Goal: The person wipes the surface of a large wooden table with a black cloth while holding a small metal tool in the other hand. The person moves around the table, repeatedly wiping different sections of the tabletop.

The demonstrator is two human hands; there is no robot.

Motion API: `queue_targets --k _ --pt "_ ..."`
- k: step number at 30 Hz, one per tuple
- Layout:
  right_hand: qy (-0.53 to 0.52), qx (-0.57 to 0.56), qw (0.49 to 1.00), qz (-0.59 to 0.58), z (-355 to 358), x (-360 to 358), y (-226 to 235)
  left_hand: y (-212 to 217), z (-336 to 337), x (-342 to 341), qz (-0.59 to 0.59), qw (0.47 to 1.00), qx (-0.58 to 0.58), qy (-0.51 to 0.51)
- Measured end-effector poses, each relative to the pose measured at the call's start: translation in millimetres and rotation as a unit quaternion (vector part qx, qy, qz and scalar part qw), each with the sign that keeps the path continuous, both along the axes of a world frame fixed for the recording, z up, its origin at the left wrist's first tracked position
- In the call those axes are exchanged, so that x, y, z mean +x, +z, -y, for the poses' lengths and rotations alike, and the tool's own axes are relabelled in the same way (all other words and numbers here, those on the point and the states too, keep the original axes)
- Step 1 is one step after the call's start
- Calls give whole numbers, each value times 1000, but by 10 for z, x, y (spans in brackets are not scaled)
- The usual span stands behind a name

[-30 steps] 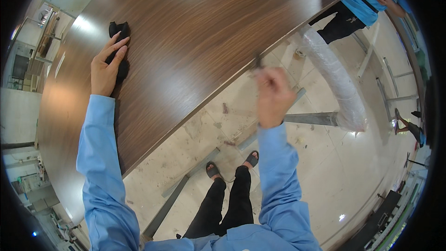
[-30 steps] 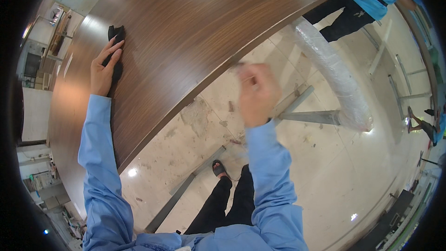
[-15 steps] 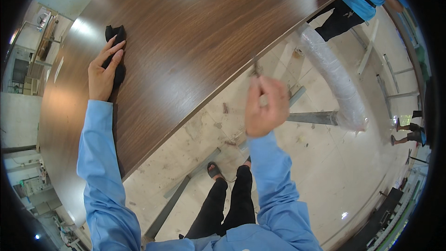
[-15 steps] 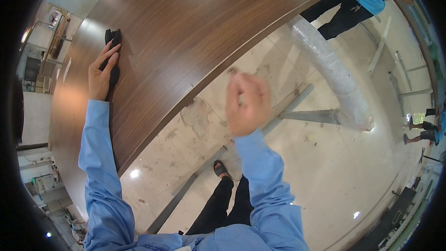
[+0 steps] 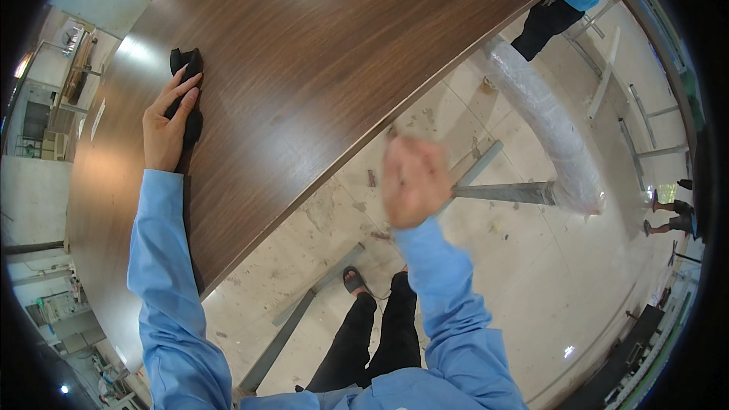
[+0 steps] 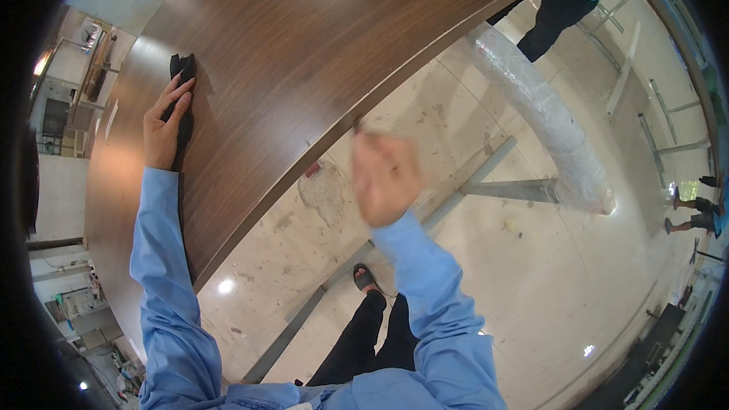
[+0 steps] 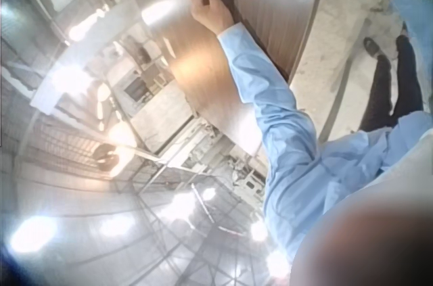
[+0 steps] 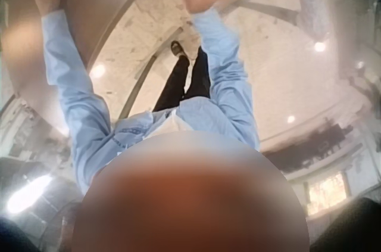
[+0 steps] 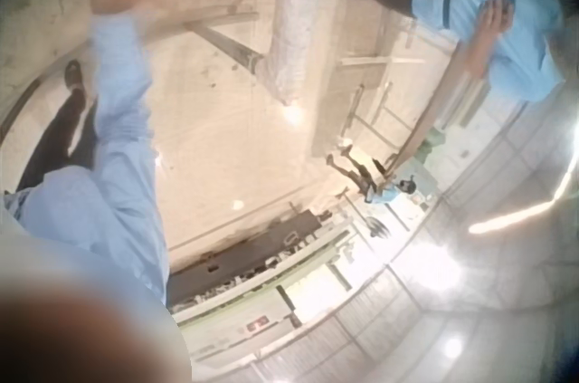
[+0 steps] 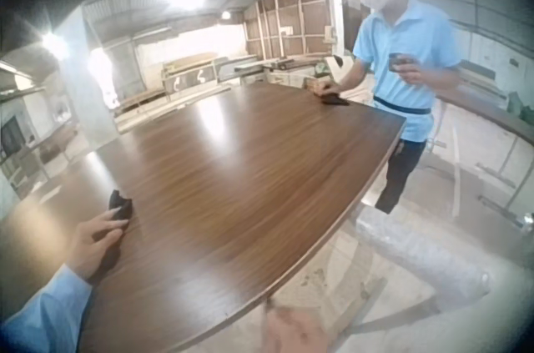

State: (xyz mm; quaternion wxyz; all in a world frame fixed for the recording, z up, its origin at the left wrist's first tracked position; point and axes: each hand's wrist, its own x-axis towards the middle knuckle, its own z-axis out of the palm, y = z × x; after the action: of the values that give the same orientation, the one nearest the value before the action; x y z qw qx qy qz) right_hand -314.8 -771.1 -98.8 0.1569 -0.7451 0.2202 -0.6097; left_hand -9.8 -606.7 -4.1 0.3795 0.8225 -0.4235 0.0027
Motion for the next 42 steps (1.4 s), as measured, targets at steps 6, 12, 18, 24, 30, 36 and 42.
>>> queue_targets --k 6,12,18,24,30,36,42 --pt "273 99 956 -32 -531 -98 -194 18 8 -28 12 1000 16 9" --pt "114 106 987 -40 530 -165 -43 36 5 -28 15 1000 21 9" --pt "80 261 961 37 812 -213 138 33 -10 3 19 999 41 15" --pt "74 202 976 10 961 -175 120 41 4 5 1 1000 30 9" --pt "71 229 970 29 1044 -197 148 44 2 1 -4 999 33 11" --pt "37 228 973 18 1208 -194 223 45 -2 1 -7 999 33 10" --pt "88 213 973 27 1160 -167 211 33 -9 50 -6 999 35 9"
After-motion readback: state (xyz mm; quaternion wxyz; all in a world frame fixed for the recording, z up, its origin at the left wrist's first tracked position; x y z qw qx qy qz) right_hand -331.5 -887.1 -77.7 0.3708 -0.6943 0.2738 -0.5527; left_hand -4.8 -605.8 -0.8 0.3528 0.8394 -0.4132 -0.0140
